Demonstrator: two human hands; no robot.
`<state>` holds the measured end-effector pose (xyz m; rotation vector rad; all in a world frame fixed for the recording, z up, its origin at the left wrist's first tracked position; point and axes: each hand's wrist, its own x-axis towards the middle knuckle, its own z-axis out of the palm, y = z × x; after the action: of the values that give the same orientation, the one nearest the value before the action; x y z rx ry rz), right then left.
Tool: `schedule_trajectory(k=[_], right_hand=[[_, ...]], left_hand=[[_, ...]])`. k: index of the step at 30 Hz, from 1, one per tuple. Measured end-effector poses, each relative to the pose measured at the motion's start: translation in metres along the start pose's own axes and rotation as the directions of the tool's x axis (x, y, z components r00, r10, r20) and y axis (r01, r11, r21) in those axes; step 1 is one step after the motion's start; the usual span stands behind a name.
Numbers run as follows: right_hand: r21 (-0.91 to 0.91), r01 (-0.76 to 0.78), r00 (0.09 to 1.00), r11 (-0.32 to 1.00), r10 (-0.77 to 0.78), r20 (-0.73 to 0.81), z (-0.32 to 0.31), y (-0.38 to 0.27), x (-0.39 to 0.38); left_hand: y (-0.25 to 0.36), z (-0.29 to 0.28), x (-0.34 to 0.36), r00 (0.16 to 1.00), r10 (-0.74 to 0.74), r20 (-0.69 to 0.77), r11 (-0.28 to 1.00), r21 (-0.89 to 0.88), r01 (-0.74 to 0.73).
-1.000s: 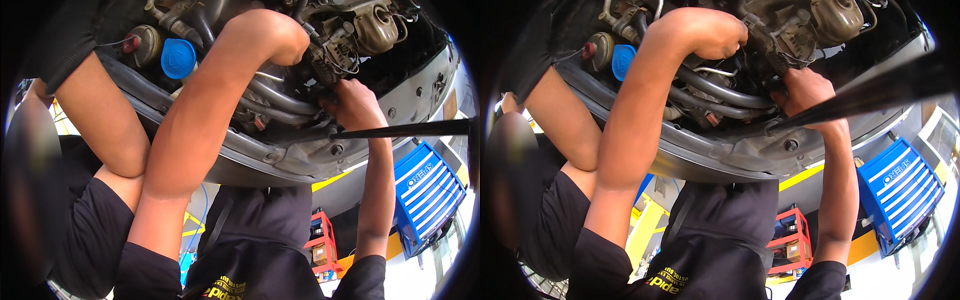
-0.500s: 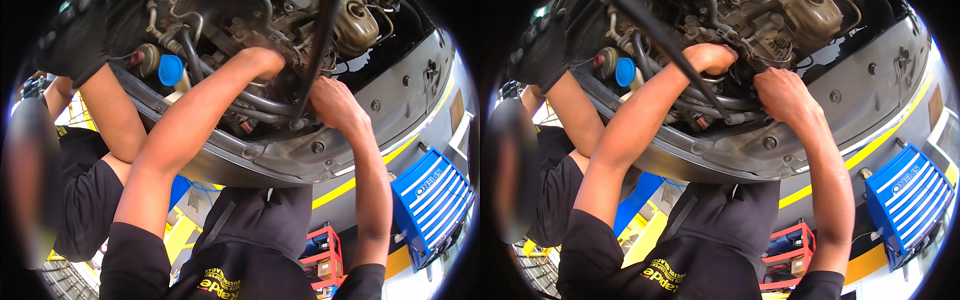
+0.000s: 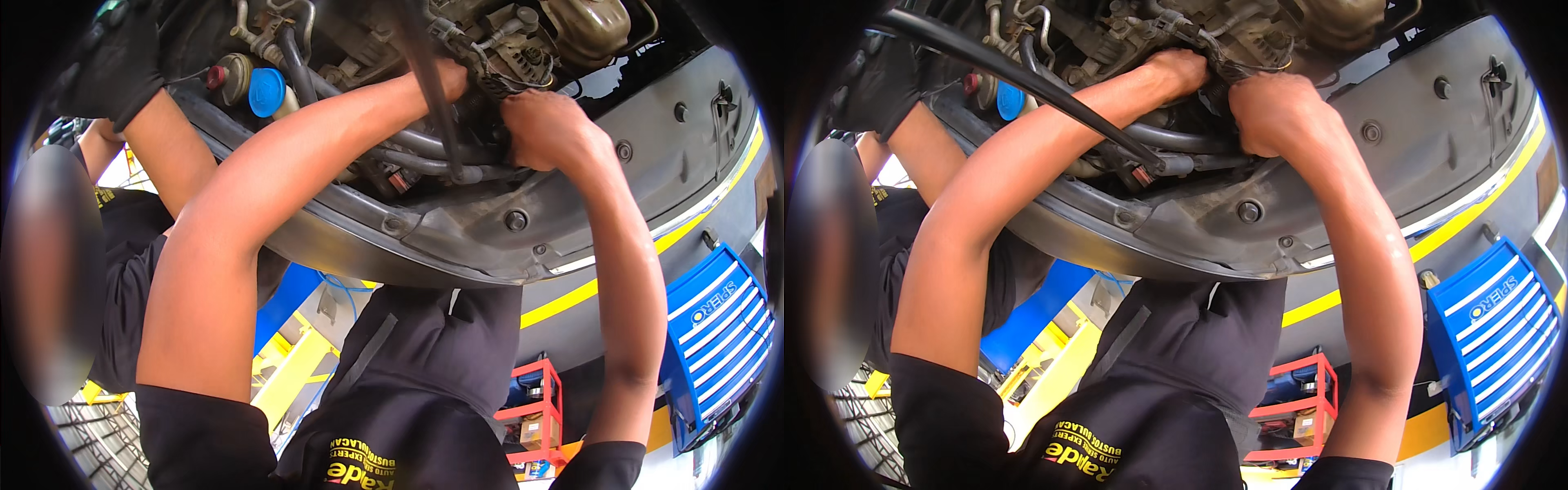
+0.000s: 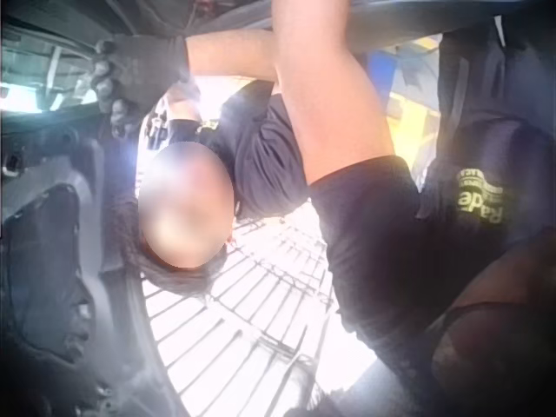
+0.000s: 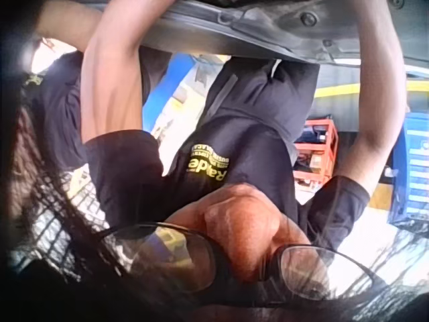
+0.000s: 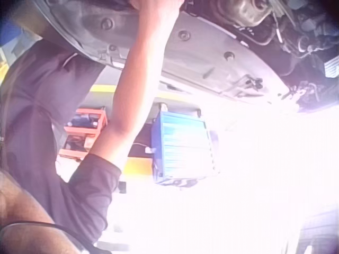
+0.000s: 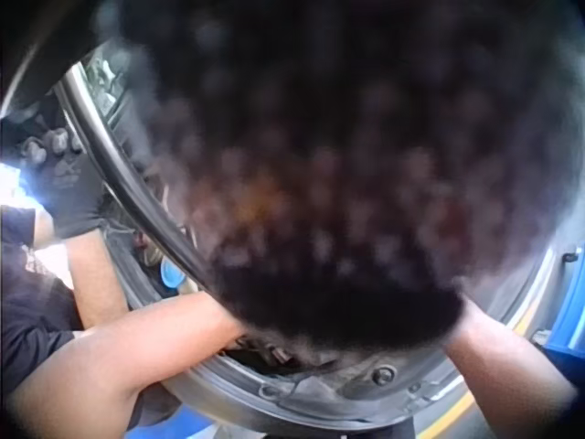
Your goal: The person works under the hood of a car, using a socket wrench to loosen and remove bolts from a metal component. They then remove the component, which appears to be a fuel injector, and proceed to reinstall it, tightening the bolts back into place.
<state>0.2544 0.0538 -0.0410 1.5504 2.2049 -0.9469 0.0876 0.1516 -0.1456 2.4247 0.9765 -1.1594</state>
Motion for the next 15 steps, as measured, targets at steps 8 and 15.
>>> schedule_trajectory(k=[8, 15], right_hand=[[0.084, 0.163, 0.973, 0.983, -0.174, 0.149, 0.007, 0.026, 0.018], [0.053, 0.020, 0.980, 0.998, -0.030, 0.196, 0.001, 0.010, 0.014]], left_hand=[[-0.001, 0.015, 0.013, 0.983, -0.164, -0.083, 0.987, -0.017, 0.163], [-0.014, 0.010, -0.006, 0.960, -0.218, -0.173, 0.963, -0.200, 0.183]])
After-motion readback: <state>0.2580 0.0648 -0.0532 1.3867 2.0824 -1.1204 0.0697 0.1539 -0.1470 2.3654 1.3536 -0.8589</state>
